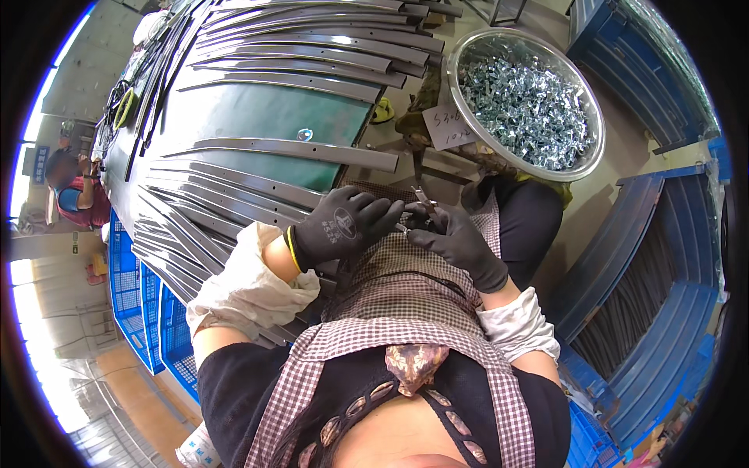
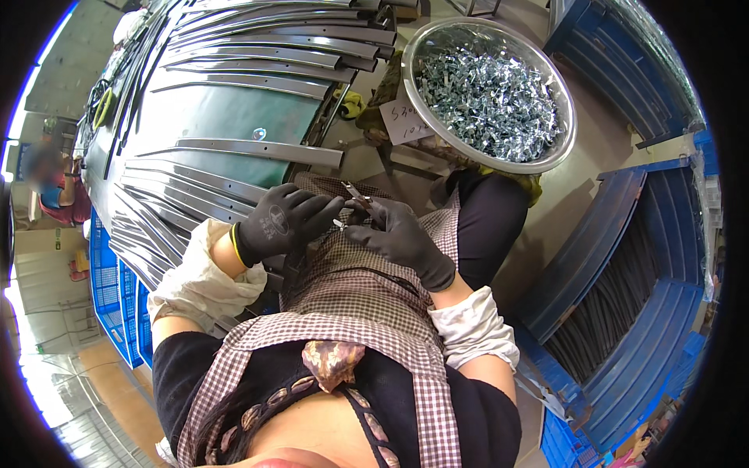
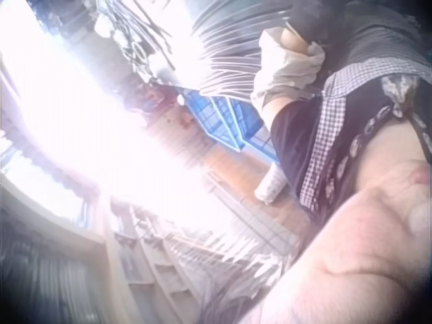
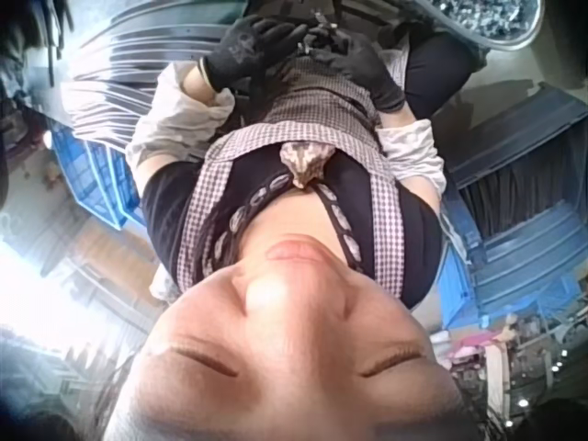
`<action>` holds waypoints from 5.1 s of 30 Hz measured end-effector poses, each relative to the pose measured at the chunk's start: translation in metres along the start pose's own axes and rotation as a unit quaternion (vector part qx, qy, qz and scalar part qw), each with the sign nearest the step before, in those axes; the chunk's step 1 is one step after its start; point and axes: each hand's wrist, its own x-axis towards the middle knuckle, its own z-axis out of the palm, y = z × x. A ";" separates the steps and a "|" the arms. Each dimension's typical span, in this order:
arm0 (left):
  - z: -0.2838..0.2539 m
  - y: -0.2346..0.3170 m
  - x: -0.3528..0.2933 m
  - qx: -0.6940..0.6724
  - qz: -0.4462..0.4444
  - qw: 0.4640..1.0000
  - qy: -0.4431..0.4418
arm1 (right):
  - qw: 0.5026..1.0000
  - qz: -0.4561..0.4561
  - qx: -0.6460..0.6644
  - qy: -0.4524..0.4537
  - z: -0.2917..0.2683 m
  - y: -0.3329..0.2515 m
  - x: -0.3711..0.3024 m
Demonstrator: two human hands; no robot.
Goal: The person repeatedly picks up long metal strips and small metal fasteners, inserts the fasteners into holes along the strips, and places the assembled strips into a blue crate. The process is continuous and repetitive throughout the clip.
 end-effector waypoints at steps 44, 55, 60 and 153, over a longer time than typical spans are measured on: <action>0.037 -0.074 0.009 -0.278 -0.145 0.949 0.034 | 0.759 -0.125 -0.635 0.071 -0.060 -0.013 0.025; 0.038 -0.071 0.007 -0.265 -0.144 0.953 -0.006 | 0.662 -0.165 -0.731 0.024 -0.036 -0.022 0.044; 0.033 -0.069 0.007 -0.268 -0.140 0.953 -0.024 | 0.645 -0.212 -0.734 0.016 -0.042 -0.014 0.035; -0.002 -0.009 0.008 0.012 0.007 0.999 0.037 | 0.988 0.124 -0.085 -0.042 0.003 -0.008 0.018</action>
